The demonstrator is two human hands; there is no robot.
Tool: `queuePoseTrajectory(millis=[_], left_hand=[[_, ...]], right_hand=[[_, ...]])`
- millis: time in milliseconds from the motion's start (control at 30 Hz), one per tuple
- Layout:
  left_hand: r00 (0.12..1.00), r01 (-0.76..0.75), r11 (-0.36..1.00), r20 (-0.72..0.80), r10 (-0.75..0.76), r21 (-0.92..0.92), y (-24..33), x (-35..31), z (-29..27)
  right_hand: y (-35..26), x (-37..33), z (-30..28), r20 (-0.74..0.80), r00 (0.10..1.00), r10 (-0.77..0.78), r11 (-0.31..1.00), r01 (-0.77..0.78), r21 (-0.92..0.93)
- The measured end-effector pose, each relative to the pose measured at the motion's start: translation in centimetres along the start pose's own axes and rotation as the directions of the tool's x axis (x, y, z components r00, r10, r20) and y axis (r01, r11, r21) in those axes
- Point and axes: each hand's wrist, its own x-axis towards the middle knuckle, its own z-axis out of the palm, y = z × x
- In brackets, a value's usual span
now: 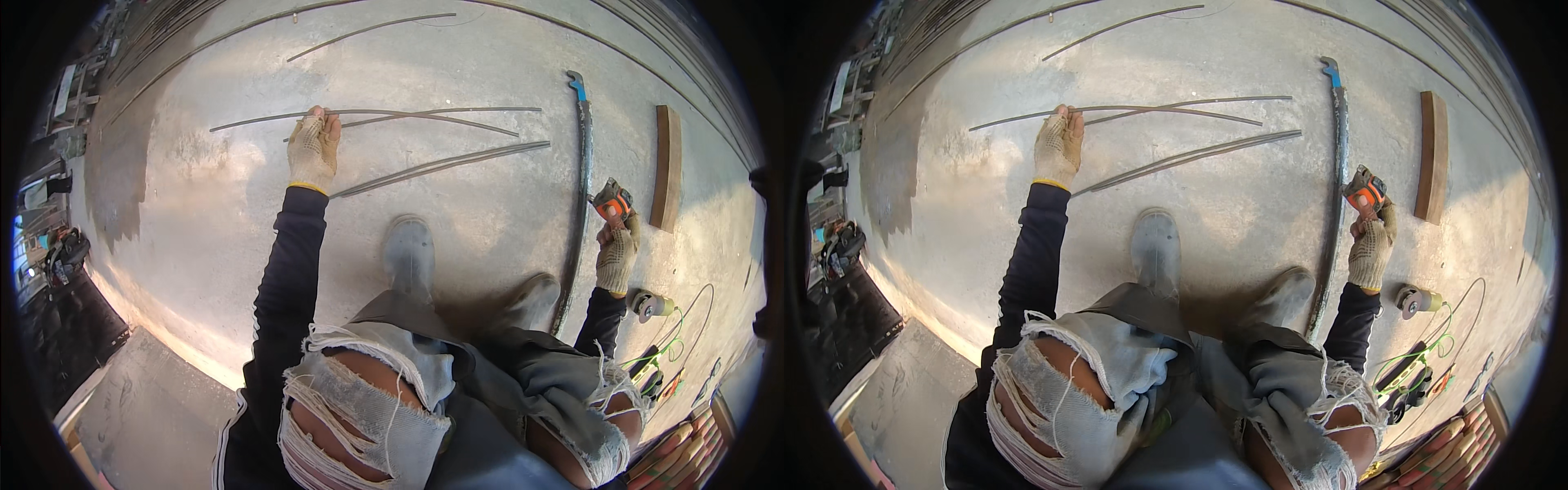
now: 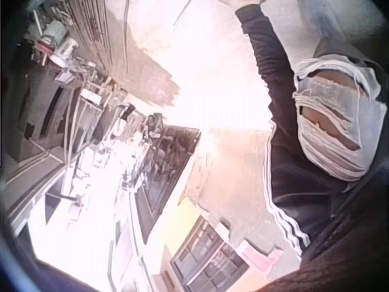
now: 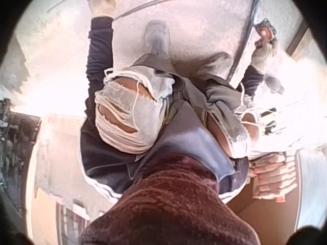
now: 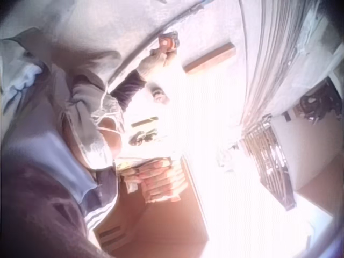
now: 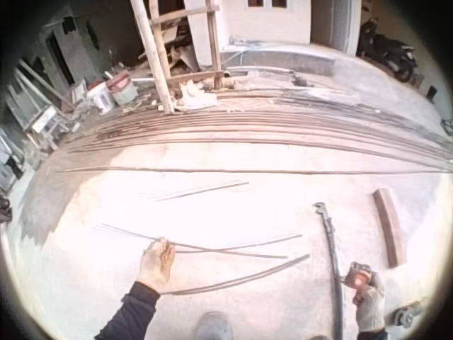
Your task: The person uses a tape measure to measure several metal rods laid on the floor. They adjust the rods and reposition the tape measure to verify lengths.
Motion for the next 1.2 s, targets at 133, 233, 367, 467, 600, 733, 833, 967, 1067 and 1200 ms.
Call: queuePoseTrajectory(millis=[133,233,367,467,600,733,833,967,1067,1200], left_hand=[[0.999,-0.026,0.999,-0.026,0.025,-0.036,1.7,0.0,0.5],[0.999,-0.029,0.999,-0.046,0.028,-0.022,1.5,-0.1,1.0],[0.997,0.000,1.000,-0.072,-0.002,-0.031,1.0,0.4,1.6],[0.997,-0.005,1.000,-0.071,0.005,0.000,0.6,0.7,1.2],[0.999,0.013,0.996,-0.044,-0.017,-0.085,-1.2,1.0,-0.5],[0.993,0.060,0.992,-0.094,-0.070,-0.113,-4.8,0.4,-2.3],[0.983,0.119,0.989,-0.127,-0.130,-0.092,-7.2,-0.2,-2.7],[0.970,0.200,0.977,-0.129,-0.208,-0.068,-9.7,-1.6,-1.9],[0.956,0.266,0.962,-0.106,-0.272,-0.068,-10.6,-2.4,-0.9],[0.940,0.329,0.943,-0.078,-0.332,-0.047,-11.7,-3.2,0.5]], right_hand=[[0.5,0.3,-0.1,0.029,0.999,-0.015,1.000,0.015,0.002],[0.8,0.5,-0.1,0.057,0.998,-0.031,0.999,0.032,-0.003],[0.7,0.8,0.5,0.039,0.998,-0.055,0.998,0.055,0.011],[0.3,0.6,0.8,0.065,0.997,-0.033,0.999,0.033,0.006],[-0.2,0.2,0.6,0.060,0.998,-0.013,1.000,0.014,-0.008],[-0.1,0.3,0.8,0.036,0.999,0.010,0.998,-0.007,-0.062],[-0.1,0.3,1.2,0.002,0.999,-0.032,0.992,0.032,-0.122],[-0.2,0.3,1.4,0.007,1.000,0.001,0.994,0.000,-0.108],[-0.3,0.2,1.4,0.041,0.999,-0.023,0.995,0.027,-0.092],[-0.2,0.4,1.7,0.027,1.000,-0.002,0.991,0.006,-0.130]])
